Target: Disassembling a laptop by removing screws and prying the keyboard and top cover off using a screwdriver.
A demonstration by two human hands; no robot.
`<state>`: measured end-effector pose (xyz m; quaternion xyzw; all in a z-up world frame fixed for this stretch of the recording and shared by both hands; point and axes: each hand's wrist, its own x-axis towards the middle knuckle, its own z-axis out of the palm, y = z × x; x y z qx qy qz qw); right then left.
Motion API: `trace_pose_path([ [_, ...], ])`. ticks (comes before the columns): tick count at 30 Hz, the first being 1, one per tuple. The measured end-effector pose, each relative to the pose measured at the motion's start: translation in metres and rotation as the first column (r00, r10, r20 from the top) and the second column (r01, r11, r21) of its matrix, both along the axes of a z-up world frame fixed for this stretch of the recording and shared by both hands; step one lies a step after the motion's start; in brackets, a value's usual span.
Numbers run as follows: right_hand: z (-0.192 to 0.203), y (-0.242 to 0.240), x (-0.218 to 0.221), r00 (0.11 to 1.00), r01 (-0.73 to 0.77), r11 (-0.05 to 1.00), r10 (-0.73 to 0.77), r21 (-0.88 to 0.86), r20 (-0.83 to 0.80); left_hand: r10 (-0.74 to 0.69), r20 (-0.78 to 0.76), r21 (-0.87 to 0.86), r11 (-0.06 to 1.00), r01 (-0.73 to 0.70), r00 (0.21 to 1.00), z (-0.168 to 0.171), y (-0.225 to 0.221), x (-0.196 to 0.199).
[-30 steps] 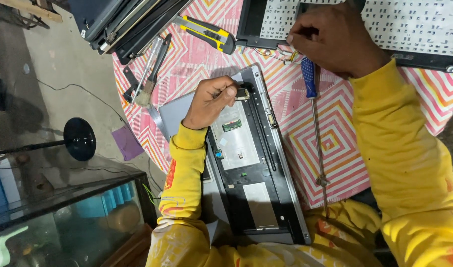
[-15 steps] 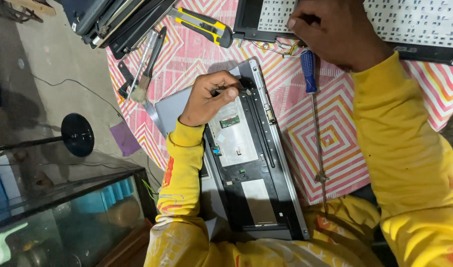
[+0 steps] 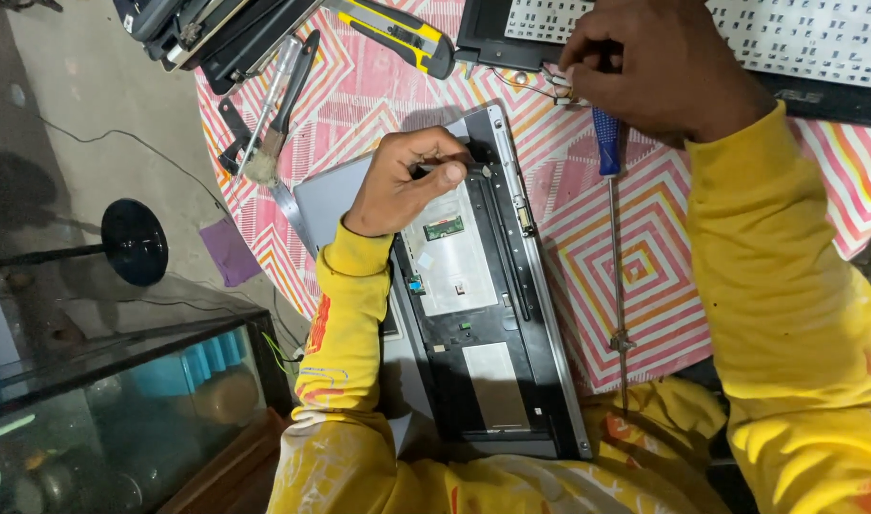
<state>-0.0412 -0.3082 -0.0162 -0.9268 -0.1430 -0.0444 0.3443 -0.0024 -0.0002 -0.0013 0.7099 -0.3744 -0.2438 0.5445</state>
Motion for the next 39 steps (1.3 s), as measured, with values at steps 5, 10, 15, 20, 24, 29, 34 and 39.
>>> trace_pose_path([
  [5,0.002,0.001,-0.001,0.996,0.051,0.997,-0.047,0.053,-0.075,0.009,-0.001,0.016,1.0,-0.009,1.0,0.0,0.0,0.0],
  [10,-0.002,0.0,0.001,0.999,0.029,0.996,-0.031,-0.081,-0.021,-0.003,0.018,0.008,1.0,0.003,1.0,0.001,0.0,0.0],
  [15,-0.001,0.004,-0.001,0.999,0.029,0.997,-0.028,-0.068,0.023,0.001,0.015,0.016,1.0,-0.001,1.0,0.0,0.0,0.0],
  [20,-0.004,0.004,0.0,0.998,0.024,0.992,-0.017,-0.127,0.056,0.008,0.001,0.016,1.0,-0.008,1.0,-0.001,0.0,0.0],
  [24,-0.007,0.003,0.002,0.99,-0.007,0.985,0.031,-0.17,0.137,0.009,0.001,0.023,1.0,-0.009,1.0,-0.001,0.0,0.0],
  [29,-0.01,0.002,0.001,0.988,-0.01,0.982,0.038,-0.189,0.149,0.014,-0.011,0.031,0.999,-0.014,1.0,-0.001,0.0,0.0],
  [34,-0.012,0.002,0.002,0.988,-0.015,0.973,0.05,-0.229,0.146,0.002,0.005,0.011,1.0,-0.002,1.0,0.0,-0.001,0.0],
  [39,-0.01,0.003,0.001,0.988,0.008,0.991,0.014,-0.137,0.155,0.017,-0.004,0.031,0.999,-0.017,1.0,0.0,0.0,0.0],
])
